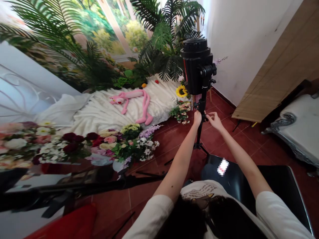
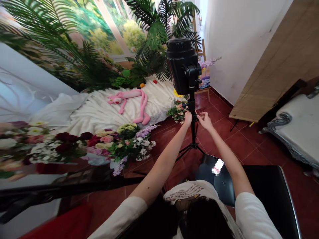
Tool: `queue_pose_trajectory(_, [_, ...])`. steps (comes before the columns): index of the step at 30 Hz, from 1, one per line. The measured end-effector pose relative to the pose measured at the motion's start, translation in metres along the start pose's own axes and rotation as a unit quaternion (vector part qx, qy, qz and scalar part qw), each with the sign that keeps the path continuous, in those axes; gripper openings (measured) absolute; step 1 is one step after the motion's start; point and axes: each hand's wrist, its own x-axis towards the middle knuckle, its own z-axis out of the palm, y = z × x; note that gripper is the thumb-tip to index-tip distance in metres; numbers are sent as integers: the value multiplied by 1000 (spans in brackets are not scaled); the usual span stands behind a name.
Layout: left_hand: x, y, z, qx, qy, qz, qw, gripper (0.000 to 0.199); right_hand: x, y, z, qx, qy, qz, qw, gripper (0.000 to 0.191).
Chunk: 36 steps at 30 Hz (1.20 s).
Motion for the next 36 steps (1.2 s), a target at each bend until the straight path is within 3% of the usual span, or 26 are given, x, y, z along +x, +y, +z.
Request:
queue_pose_trajectory(4, [5,-4,0,4,-17,14,1000,41,-1,-14,11,110,17,97,989,19])
queue_pose_trajectory(6, [6,-4,1,1,-18,21,1000,39,-1,-22,13,187,16,181,965,7])
queue_pose_trajectory(9, [7,-4,1,-1,-17,25,1000,36,0,-32,13,268,-4,283,921,18])
queue_pose_trajectory(11, [8,-5,0,3,-18,31,999,33,-2,-34,11,278,-22,296,914,24])
queue_pose_trajectory(14, [9,-7,-1,17,-14,40,999,32,-9,-32,5,188,-35,245,950,22])
queue_pose_trajectory(17, [10,-8,-1,7,-16,48,999,34,-18,-29,-4,-35,-14,91,995,33])
queue_pose_trajectory(20, [9,-9,0,-8,-23,56,998,35,-22,-34,-10,-226,-5,-10,974,40])
queue_pose_trajectory(23, [9,-9,0,-9,-18,53,998,36,-20,-44,-10,-325,-3,0,946,39])
queue_pose_trajectory(27, [11,-11,0,-16,-9,37,999,35,-13,-55,-10,-379,-19,7,925,32])
queue_pose_trajectory(31, [9,-10,2,-29,-5,32,999,37,-3,-53,-16,-282,-67,34,956,35])
queue_pose_trajectory(33, [7,-7,2,-23,-6,31,999,38,2,-48,-18,-156,-111,95,977,40])
queue_pose_trajectory(36, [4,0,2,3,-15,33,999,40,4,-42,-16,32,-155,191,969,42])
